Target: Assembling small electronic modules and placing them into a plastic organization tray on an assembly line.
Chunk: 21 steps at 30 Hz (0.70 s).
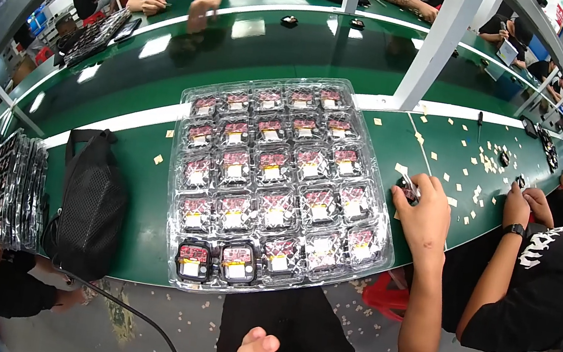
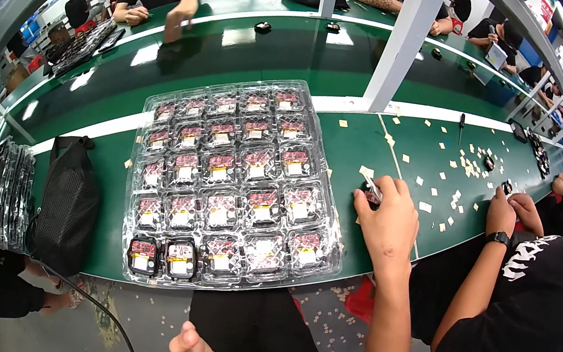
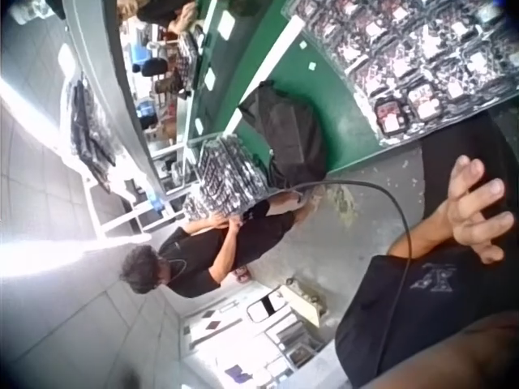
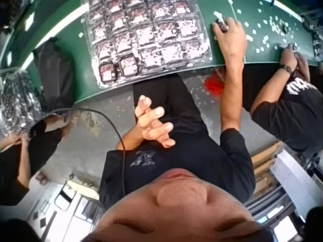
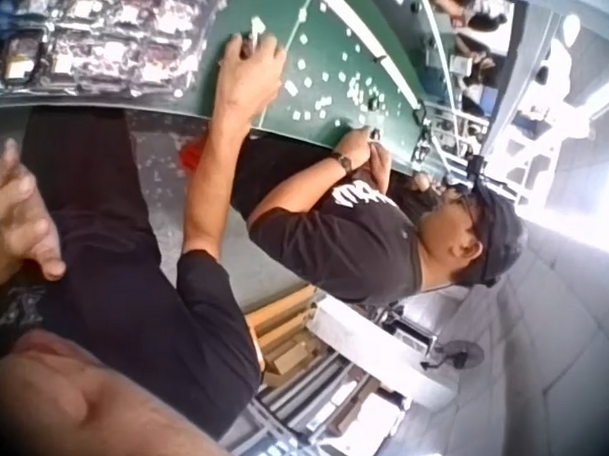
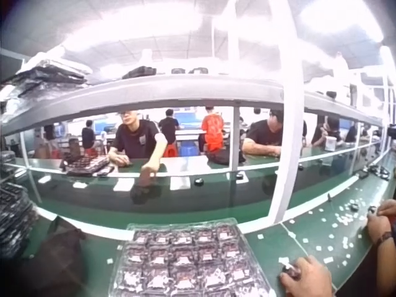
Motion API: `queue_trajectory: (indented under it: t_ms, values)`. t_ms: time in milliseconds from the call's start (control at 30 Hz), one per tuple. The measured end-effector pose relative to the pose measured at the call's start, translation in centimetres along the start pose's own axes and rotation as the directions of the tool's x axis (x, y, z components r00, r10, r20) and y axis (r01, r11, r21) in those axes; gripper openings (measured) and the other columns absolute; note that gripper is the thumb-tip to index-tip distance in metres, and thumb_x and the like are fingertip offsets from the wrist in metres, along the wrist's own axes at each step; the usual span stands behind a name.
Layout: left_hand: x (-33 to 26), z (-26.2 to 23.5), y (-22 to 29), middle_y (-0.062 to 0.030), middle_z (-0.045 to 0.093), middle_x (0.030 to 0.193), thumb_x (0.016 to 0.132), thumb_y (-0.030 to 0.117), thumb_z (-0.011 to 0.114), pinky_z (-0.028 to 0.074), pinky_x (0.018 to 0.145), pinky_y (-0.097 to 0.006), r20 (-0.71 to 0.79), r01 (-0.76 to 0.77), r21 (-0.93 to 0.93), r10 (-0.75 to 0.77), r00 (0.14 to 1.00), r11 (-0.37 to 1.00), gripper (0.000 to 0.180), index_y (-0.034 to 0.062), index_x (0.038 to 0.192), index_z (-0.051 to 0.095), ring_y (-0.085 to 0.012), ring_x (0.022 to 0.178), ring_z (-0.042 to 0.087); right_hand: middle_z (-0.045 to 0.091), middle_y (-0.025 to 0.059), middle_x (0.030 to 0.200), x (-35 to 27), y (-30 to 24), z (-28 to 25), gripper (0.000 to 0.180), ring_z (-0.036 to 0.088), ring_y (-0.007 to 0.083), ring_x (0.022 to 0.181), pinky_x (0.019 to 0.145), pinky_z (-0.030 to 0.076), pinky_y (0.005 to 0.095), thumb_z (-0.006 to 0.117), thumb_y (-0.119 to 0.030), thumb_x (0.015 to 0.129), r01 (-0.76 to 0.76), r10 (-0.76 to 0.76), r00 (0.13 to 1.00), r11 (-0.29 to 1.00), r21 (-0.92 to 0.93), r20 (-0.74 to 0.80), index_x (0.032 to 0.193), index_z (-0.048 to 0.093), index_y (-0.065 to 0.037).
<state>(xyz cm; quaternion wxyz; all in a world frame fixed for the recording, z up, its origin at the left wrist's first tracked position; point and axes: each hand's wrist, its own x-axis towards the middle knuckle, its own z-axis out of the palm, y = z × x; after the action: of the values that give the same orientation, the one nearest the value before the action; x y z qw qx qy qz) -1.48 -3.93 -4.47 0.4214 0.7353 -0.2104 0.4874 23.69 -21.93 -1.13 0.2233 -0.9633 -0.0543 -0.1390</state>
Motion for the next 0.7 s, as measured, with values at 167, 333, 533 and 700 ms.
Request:
queue_trajectory:
  t_ms: [167,333,533,700]
  values:
    - [2.8,-0.3,0.4,-0.0222,0.06,0.122,0.092,0.033,0.067,0.049,0.099,-0.055,0.173,0.214,-0.171,-0.185,0.967,0.962,0.037,0.0067,0.118,0.065,-0.044,0.114,0.061,0.066,0.0124,0.108,-1.9,2.0,-1.0,0.032,0.064,0.0166,0.079,0.062,0.051,0.0281,0.078,-0.002,0.077,0.142,-0.037,0.975,0.861,0.489,-0.219,0.104,0.061,0.002]
    - [2.5,0.0,-0.7,-0.0205,0.042,0.145,0.091,0.007,0.071,0.036,0.114,-0.042,0.666,0.765,-0.644,-0.498,0.555,-0.009,0.062,-0.0044,0.143,0.041,-0.0297,0.136,0.045,0.069,0.0226,0.115,-9.2,-2.5,-5.6,0.048,0.066,0.0129,0.061,0.059,0.055,0.0233,0.09,-0.017,0.072,0.423,-0.459,0.866,0.463,0.779,-0.197,0.107,0.062,-0.003]
    - [2.2,-0.8,0.0,-0.0194,0.045,0.141,0.085,0.002,0.077,0.042,0.109,-0.041,0.543,0.639,-0.762,-0.642,0.541,-0.106,0.071,-0.0082,0.143,0.037,-0.0288,0.132,0.048,0.071,0.0245,0.104,-11.4,-5.4,-5.1,0.058,0.075,0.0303,0.082,0.065,0.061,0.0333,0.091,-0.03,0.07,0.39,-0.788,0.613,0.366,0.845,0.058,0.109,0.055,-0.008]
    - [1.9,-0.7,-1.1,-0.0195,0.049,0.133,0.084,0.0,0.077,0.046,0.106,-0.04,0.455,0.601,-0.799,-0.639,0.621,0.014,0.064,-0.0034,0.138,0.042,-0.0279,0.127,0.053,0.066,0.0207,0.112,-12.4,-5.8,-3.6,0.067,0.073,0.0242,0.078,0.062,0.059,0.0284,0.09,-0.04,0.068,0.429,-0.735,0.677,0.351,0.832,-0.039,0.112,0.054,-0.005]
